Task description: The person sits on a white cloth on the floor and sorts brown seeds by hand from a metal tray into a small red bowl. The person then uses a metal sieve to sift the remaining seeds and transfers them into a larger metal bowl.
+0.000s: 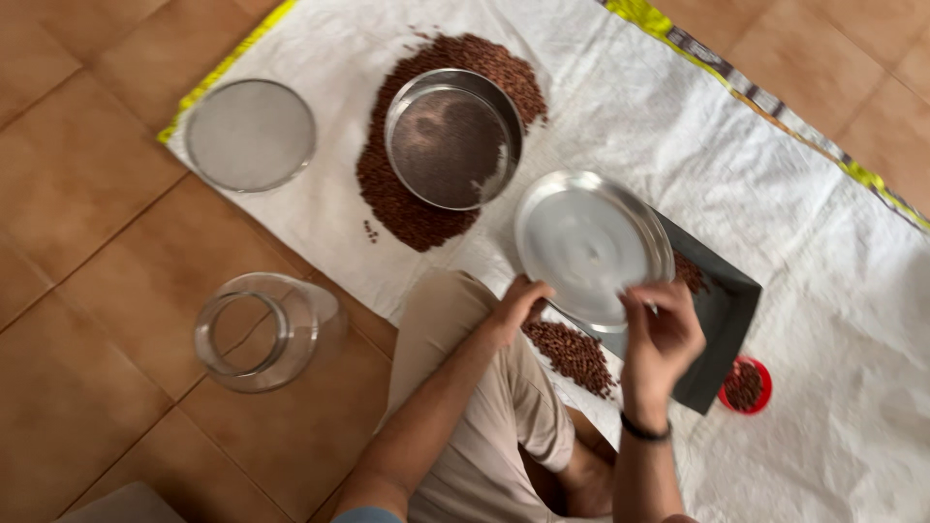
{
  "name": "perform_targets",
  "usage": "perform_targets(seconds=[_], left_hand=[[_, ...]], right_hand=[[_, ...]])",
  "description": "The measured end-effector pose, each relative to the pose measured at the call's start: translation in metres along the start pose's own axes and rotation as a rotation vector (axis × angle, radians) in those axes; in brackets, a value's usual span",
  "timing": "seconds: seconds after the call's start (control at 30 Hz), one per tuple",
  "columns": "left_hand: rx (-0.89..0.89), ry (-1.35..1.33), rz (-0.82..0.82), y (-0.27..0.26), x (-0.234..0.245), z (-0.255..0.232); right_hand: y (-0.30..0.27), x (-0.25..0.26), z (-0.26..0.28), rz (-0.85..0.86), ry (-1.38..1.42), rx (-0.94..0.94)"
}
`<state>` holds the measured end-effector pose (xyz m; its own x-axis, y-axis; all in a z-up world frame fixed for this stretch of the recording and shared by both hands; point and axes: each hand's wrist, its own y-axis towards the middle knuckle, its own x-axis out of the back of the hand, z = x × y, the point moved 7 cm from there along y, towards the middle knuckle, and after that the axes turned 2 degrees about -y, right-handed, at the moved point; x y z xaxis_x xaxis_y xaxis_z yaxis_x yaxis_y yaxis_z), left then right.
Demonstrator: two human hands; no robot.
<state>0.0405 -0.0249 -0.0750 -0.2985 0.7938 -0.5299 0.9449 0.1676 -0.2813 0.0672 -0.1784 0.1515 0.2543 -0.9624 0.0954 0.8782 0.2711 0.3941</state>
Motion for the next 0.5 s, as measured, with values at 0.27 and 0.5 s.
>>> perform_targets(seconds=[0.27,0.5], left_hand=[[0.082,0.088,0.028,0.009,-0.003,0.017],[0.012,0.083,-0.005,0.016,-0.001,0.020]], right_hand=[[0.076,-0.142,0.031,0.331,-0.257,0.423],[0.011,0.022,-0.050,-0.081,-0.341,0.155]])
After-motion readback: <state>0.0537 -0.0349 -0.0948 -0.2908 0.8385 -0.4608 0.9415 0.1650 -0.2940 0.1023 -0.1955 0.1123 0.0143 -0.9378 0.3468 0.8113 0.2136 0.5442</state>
